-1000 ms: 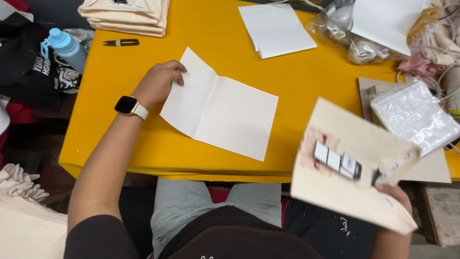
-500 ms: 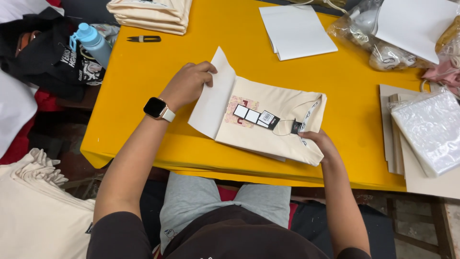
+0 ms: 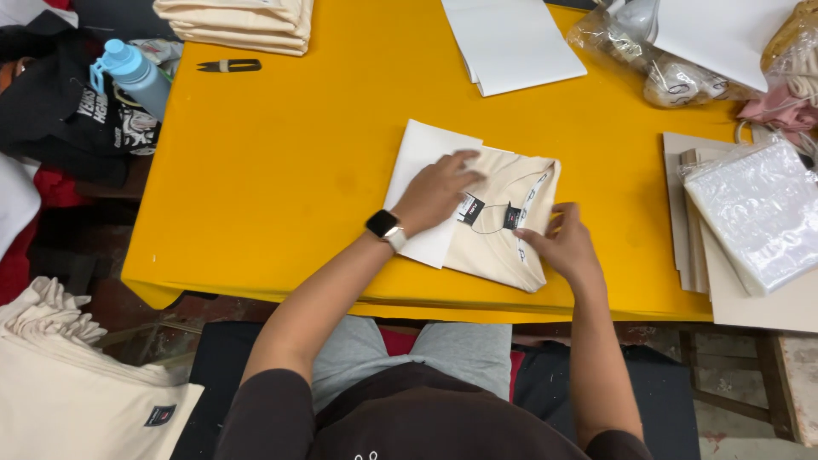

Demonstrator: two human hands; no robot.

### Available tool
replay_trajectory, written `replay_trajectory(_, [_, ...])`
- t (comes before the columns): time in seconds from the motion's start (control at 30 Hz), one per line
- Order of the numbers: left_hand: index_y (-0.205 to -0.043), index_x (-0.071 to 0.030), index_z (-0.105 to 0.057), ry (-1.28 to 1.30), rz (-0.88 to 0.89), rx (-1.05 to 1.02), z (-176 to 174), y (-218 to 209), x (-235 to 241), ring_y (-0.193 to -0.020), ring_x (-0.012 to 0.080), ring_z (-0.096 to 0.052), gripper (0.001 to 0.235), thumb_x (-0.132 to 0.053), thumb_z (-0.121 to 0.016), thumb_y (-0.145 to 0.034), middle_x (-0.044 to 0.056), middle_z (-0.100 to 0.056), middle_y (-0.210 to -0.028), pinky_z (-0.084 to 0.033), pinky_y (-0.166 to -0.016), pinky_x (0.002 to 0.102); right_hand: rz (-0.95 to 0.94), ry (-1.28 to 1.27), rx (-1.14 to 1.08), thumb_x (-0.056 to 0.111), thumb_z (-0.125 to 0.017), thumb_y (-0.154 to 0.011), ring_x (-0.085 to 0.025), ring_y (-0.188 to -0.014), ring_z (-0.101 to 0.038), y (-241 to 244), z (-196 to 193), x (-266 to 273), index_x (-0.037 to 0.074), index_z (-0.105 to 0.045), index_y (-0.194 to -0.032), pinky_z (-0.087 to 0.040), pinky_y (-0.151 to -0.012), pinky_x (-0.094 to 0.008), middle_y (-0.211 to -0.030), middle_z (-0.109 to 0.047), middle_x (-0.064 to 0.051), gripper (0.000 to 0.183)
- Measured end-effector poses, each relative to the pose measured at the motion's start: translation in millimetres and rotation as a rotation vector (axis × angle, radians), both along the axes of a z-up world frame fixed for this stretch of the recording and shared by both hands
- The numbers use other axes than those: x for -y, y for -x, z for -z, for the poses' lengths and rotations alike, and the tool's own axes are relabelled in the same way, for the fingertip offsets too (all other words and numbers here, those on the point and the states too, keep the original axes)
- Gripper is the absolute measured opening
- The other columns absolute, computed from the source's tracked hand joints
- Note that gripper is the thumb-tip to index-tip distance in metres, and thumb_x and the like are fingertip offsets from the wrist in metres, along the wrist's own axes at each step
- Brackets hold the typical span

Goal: Folding t-shirts and placing them into plastic packaging bags on a work table.

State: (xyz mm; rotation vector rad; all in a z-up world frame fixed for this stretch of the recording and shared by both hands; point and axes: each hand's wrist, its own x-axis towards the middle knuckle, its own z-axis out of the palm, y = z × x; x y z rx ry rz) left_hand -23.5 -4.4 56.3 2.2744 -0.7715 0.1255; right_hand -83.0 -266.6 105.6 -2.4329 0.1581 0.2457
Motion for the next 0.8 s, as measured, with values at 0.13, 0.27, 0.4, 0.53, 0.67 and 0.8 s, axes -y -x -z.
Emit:
replay_trajectory(0.13, [-0.138,-0.014,-0.058,0.503,-0.133,0.045,-6,2,-56,-0.138,0.0458,-0.047,0.047,-0.006,-0.070,-0.094,0.018,-0.048,-0.148,-0.041,-0.113,0.055,0.030,0.058,0.435,0.025,-0.096,-0.074,-0.042,-0.105,-0.062,-1,-2,-11,-0.003,-0.051,-0.128,-0.052,-0.090,-0.049,-0.111,-0.054,-0.021,0.076])
replay_trajectory(0.27, [-0.122,-0.011,-0.070,0.446,-0.227,0.063,8,21,-94,-0.128,0.0381,-0.058,0.026,-0.006,-0.068,-0.097,0.011,-0.063,-0.130,-0.043,-0.109,0.053,-0.381,0.078,0.455,0.020,-0.085,-0.081,-0.032,-0.116,-0.060,-15,25,-49,0.008,-0.060,-0.118,-0.044,-0.100,-0.049,-0.120,-0.064,-0.011,0.046])
replay_trajectory(0.4, [-0.137,-0.014,-0.065,0.189,-0.297,-0.147,-1,55,-88,-0.143,0.0455,-0.040,0.043,-0.016,-0.073,-0.094,0.016,-0.045,-0.155,-0.030,-0.115,0.065,-0.479,0.287,0.519,0.027,-0.083,-0.077,-0.024,-0.108,-0.062,-35,58,-60,0.017,-0.059,-0.100,-0.040,-0.099,-0.044,-0.109,-0.068,-0.002,0.034])
replay_trajectory(0.53, [-0.153,-0.018,-0.048,0.064,-0.196,-0.168,-9,84,-89,-0.145,0.0467,-0.034,0.092,-0.035,-0.089,-0.072,0.020,-0.036,-0.159,-0.027,-0.117,0.065,-0.297,0.314,0.567,0.032,-0.085,-0.073,-0.032,-0.094,-0.066,-36,43,-26,0.013,-0.064,-0.089,-0.048,-0.084,-0.046,-0.094,-0.065,-0.008,0.033])
replay_trajectory(0.67, [-0.151,-0.019,-0.050,-0.104,-0.142,-0.158,4,102,-79,-0.150,0.0403,-0.030,0.082,-0.048,-0.081,-0.080,0.018,-0.037,-0.161,-0.023,-0.119,0.061,0.007,-0.140,0.508,0.017,-0.082,-0.083,-0.032,-0.103,-0.062,-37,60,4,0.009,-0.059,-0.098,-0.045,-0.092,-0.045,-0.102,-0.062,-0.012,0.029])
replay_trajectory(0.8, [-0.147,-0.014,-0.056,0.118,-0.237,-0.186,17,105,-77,-0.147,0.0436,-0.035,0.061,-0.028,-0.076,-0.092,0.020,-0.042,-0.158,-0.026,-0.120,0.059,0.240,-0.474,0.504,0.014,-0.076,-0.097,-0.031,-0.120,-0.056,-38,75,0,0.010,-0.054,-0.106,-0.039,-0.105,-0.048,-0.118,-0.061,-0.011,0.024])
